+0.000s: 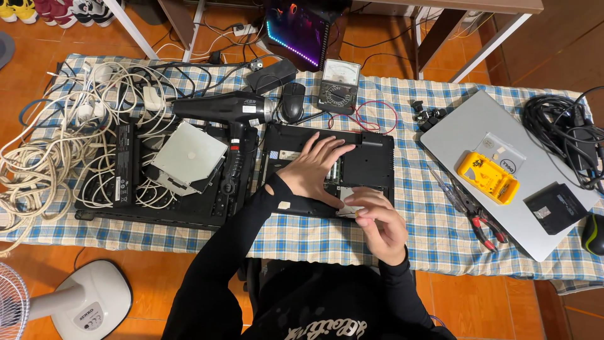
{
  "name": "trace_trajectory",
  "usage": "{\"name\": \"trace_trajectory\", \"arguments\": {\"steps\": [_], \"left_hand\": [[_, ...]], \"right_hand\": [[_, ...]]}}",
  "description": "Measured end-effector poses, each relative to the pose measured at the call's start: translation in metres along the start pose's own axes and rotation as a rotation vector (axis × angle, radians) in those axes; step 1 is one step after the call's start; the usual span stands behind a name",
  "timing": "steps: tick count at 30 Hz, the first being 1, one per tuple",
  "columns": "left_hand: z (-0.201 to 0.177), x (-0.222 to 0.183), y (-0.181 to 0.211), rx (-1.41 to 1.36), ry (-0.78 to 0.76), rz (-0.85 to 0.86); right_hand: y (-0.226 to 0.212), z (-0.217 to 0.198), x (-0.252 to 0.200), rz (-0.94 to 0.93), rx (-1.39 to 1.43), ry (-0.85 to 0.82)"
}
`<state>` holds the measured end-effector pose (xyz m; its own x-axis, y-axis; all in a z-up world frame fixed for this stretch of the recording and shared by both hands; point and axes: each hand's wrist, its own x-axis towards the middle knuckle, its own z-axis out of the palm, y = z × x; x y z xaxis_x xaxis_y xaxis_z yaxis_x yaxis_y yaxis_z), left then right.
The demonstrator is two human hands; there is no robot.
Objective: The person uses a screwdriver to tighten or loosen screws on the internal components of an open laptop casing while holding it steady by hand.
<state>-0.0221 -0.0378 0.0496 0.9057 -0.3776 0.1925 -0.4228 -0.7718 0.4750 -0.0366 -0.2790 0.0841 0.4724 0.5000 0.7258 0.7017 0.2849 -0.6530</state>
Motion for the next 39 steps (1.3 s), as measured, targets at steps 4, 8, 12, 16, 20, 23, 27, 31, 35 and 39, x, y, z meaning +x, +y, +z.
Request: {"name": "trace_trajectory", "arguments": {"steps": [4, 8, 12, 16, 20, 23, 27, 31, 35, 39], "left_hand": [[0.002, 0.001, -0.002, 0.025, 0.006, 0.01], [0.005, 0.0, -0.004, 0.038, 0.021, 0.029], [0.005, 0.0, -0.005, 0.031, -0.005, 0.021], [0.006, 0.0, -0.005, 0.019, -0.015, 0.01], [0.006, 0.0, -0.006, 0.001, -0.014, 0.015], [0.004, 0.001, -0.004, 0.016, -0.012, 0.016], [0.003, 0.001, -0.003, 0.024, -0.024, 0.008], [0.002, 0.002, -0.002, 0.022, -0.047, -0.005], [0.002, 0.001, -0.002, 0.016, -0.039, -0.001], [0.004, 0.001, -0.003, 0.019, -0.034, 0.005]], "right_hand": [[-0.003, 0.003, 0.005, -0.024, -0.012, -0.009], [-0.007, 0.005, 0.005, -0.007, -0.052, 0.002], [-0.005, 0.003, 0.003, -0.012, -0.072, 0.0], [0.001, 0.006, -0.001, -0.04, 0.0, 0.06], [-0.004, 0.003, 0.005, -0.031, -0.02, 0.027], [-0.009, 0.002, 0.012, -0.011, -0.038, 0.029], [-0.007, 0.001, 0.011, -0.026, -0.068, 0.034], [-0.004, 0.0, 0.008, -0.042, -0.058, 0.018], [-0.008, 0.002, 0.011, -0.046, -0.069, 0.013], [-0.01, 0.002, 0.013, -0.016, -0.073, 0.036]]}}
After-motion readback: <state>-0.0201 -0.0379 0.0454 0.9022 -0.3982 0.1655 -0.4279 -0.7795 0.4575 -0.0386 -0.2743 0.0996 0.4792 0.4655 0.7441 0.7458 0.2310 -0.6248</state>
